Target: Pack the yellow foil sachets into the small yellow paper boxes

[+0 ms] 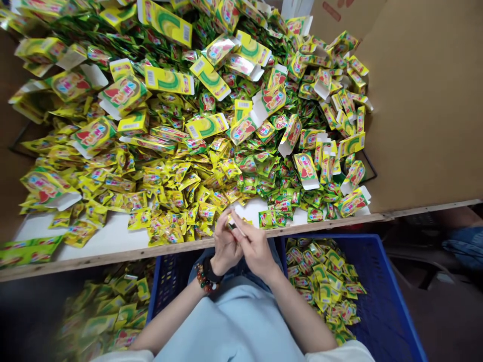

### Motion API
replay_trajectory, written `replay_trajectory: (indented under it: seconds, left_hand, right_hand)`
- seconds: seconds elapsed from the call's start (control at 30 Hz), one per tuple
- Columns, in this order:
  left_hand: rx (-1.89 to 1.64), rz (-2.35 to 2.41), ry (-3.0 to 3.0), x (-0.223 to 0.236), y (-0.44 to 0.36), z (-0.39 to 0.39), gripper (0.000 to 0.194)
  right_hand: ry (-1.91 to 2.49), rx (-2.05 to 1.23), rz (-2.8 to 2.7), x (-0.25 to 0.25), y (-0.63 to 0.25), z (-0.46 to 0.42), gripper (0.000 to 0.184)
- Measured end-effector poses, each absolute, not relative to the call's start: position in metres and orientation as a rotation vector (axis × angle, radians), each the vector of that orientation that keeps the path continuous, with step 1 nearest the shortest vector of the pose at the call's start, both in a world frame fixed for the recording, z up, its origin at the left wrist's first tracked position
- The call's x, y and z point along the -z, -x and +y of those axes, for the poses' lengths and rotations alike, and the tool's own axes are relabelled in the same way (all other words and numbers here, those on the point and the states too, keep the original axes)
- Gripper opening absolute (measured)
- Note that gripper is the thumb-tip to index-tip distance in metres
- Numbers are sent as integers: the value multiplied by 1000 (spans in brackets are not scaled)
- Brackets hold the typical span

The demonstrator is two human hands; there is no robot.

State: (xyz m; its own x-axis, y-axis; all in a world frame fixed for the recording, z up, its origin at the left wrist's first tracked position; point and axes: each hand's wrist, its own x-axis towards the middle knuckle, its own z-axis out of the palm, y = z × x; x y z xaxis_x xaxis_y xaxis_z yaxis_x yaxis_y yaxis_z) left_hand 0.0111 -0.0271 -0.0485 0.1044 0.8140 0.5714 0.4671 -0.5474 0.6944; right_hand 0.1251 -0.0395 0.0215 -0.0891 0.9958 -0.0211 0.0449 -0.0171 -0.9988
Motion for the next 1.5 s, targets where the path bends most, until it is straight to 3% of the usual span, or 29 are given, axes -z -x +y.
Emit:
replay_trajectory:
  seconds: [0.13, 0.3, 0.57, 0.7, 0.8, 0.87, 0.97, 1.03, 1.13, 1.23, 1.33, 1.5]
  left_hand:
    - [-1210, 1354, -2059, 43, -13, -29, 53]
    - [-1200, 1406, -2152, 42, -13, -30, 52]
    - [-1148, 1323, -2063, 40, -12, -30, 50]
    - [-991, 1178, -2284, 16, 7, -22, 58]
    - [-903, 1510, -2353, -2, 23, -2, 35]
    - [-761, 1695, -2413, -9, 24, 19, 20]
    - [-392, 1655, -2626, -12, 11, 50, 12]
    - [-197, 1573, -2734, -14, 3, 66, 18]
    - [-92, 1503, -2806, -15, 2, 79, 23]
    - [-112, 1507, -2822, -14, 10, 82, 13]
    - [-110, 1476, -2822, -13, 16, 83, 14]
    - [-265, 1331, -2702, -25, 21, 83, 23]
  right_hand:
    - [1287, -967, -1430, -18, -122, -45, 39]
    - [1410, -983, -1312, -16, -123, -44, 35]
    - [1252, -748, -1751, -15, -130, -46, 37]
    - [1583, -559, -1822, -22, -175, -74, 32]
    - [1999, -275, -1951, -20, -212, -88, 21]
    - [1999, -173, -2069, -14, -220, -82, 22]
    - [1899, -62, -2186, -1, -206, -52, 35]
    - [1932, 7, -2195, 6, -193, -30, 32]
    - [1948, -68, -2151, 11, -185, -13, 18]
    - [1802, -407, -2001, 13, -190, -13, 6]
    - [1595, -716, -1741, 13, -192, -16, 10]
    - [1392, -850, -1469, 2, -180, -9, 13]
